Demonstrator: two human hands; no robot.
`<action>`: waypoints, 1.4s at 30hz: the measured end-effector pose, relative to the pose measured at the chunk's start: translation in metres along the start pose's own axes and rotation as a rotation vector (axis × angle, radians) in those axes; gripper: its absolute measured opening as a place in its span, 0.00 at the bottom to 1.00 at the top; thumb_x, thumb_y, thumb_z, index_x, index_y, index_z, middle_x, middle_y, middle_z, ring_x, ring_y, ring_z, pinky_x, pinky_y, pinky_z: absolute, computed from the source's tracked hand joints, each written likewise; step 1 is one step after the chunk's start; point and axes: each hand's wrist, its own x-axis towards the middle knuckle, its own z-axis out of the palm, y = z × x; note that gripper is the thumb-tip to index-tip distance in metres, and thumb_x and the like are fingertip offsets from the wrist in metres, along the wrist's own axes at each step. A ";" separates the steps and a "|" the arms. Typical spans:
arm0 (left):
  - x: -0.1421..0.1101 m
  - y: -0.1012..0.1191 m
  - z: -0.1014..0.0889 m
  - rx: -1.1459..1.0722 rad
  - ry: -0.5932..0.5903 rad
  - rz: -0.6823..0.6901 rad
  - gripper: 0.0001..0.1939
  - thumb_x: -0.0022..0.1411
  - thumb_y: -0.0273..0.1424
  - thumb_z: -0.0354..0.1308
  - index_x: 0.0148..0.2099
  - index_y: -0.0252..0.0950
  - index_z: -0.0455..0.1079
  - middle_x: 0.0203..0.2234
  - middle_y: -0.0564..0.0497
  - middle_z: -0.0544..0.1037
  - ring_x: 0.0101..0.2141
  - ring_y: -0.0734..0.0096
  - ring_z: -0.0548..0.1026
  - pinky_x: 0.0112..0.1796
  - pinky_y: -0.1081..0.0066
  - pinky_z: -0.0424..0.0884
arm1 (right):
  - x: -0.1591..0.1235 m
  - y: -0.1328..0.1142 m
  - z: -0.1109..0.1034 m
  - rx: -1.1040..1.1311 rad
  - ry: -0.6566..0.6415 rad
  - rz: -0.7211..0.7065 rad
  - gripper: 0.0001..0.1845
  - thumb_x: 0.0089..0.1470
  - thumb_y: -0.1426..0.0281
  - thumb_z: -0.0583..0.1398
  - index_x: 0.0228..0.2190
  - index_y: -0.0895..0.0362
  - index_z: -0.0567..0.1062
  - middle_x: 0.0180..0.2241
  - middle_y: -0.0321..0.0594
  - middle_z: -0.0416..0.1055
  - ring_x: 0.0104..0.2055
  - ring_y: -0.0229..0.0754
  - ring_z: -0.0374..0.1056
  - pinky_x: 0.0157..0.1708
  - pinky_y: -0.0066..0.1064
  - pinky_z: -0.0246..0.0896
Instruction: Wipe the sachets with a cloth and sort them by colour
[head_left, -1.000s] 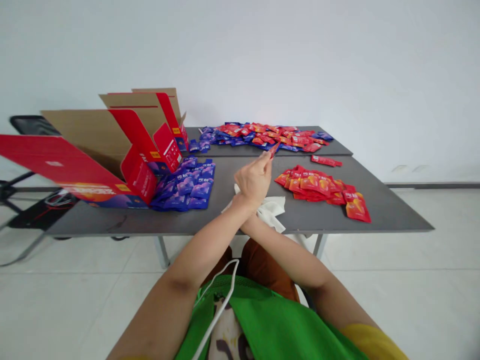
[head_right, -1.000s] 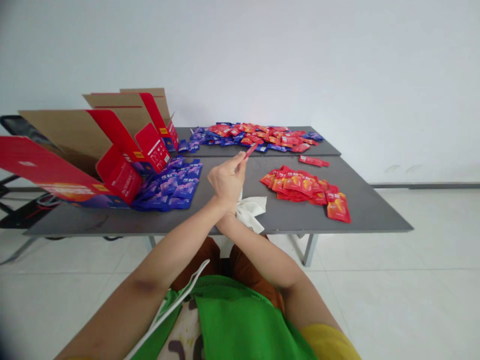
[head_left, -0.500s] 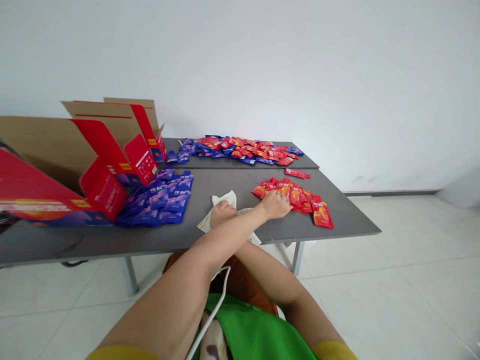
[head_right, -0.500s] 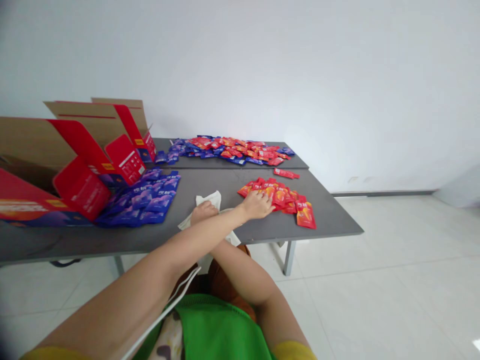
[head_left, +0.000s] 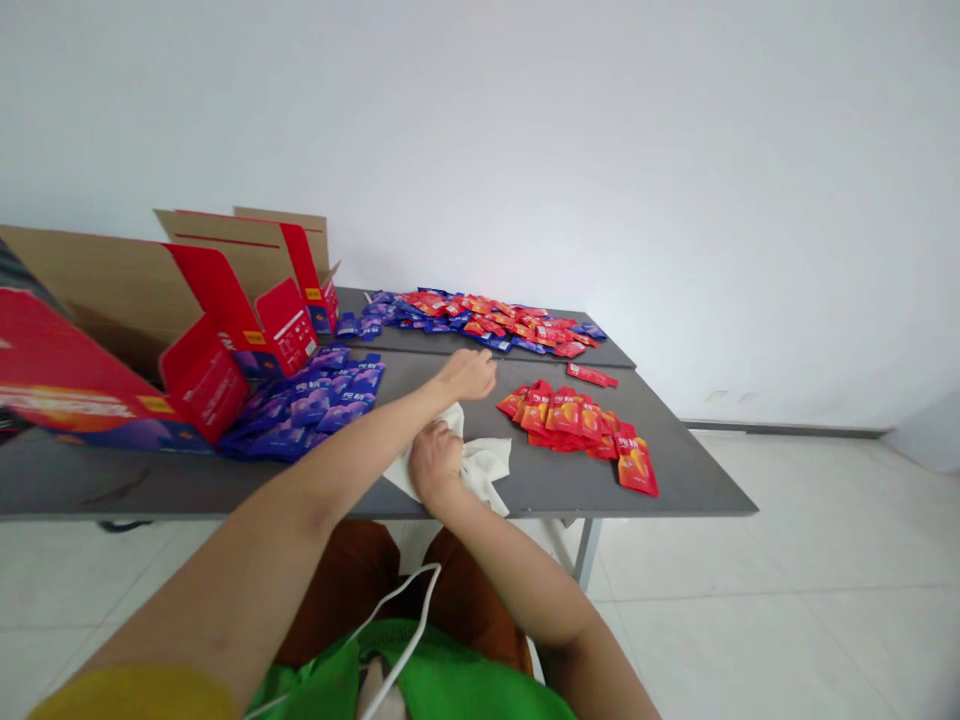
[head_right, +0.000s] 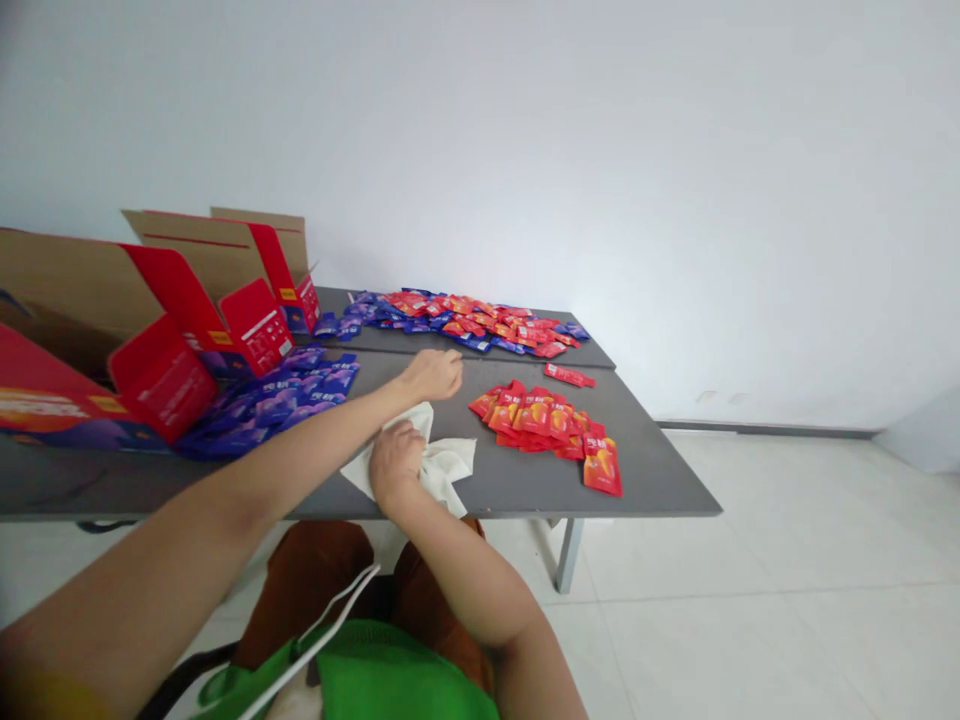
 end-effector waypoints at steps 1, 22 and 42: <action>0.003 -0.020 -0.009 0.073 -0.027 -0.040 0.15 0.59 0.33 0.55 0.42 0.29 0.77 0.44 0.31 0.75 0.48 0.46 0.72 0.51 0.57 0.60 | 0.001 -0.001 0.002 -0.011 0.032 0.022 0.18 0.62 0.79 0.48 0.48 0.72 0.71 0.43 0.65 0.70 0.45 0.51 0.72 0.38 0.39 0.68; 0.142 -0.107 0.054 0.128 -0.097 0.022 0.35 0.56 0.22 0.54 0.66 0.38 0.58 0.68 0.40 0.51 0.67 0.42 0.39 0.61 0.43 0.42 | 0.043 -0.006 0.014 -0.024 0.025 -0.041 0.17 0.55 0.78 0.54 0.46 0.67 0.74 0.37 0.59 0.73 0.39 0.54 0.71 0.31 0.43 0.69; 0.152 -0.126 0.073 -0.165 -0.019 -0.281 0.14 0.61 0.17 0.48 0.44 0.25 0.73 0.47 0.28 0.75 0.55 0.49 0.69 0.57 0.49 0.57 | 0.045 0.006 0.005 -0.026 -0.078 -0.057 0.24 0.57 0.85 0.46 0.53 0.74 0.70 0.41 0.62 0.71 0.43 0.53 0.72 0.34 0.40 0.70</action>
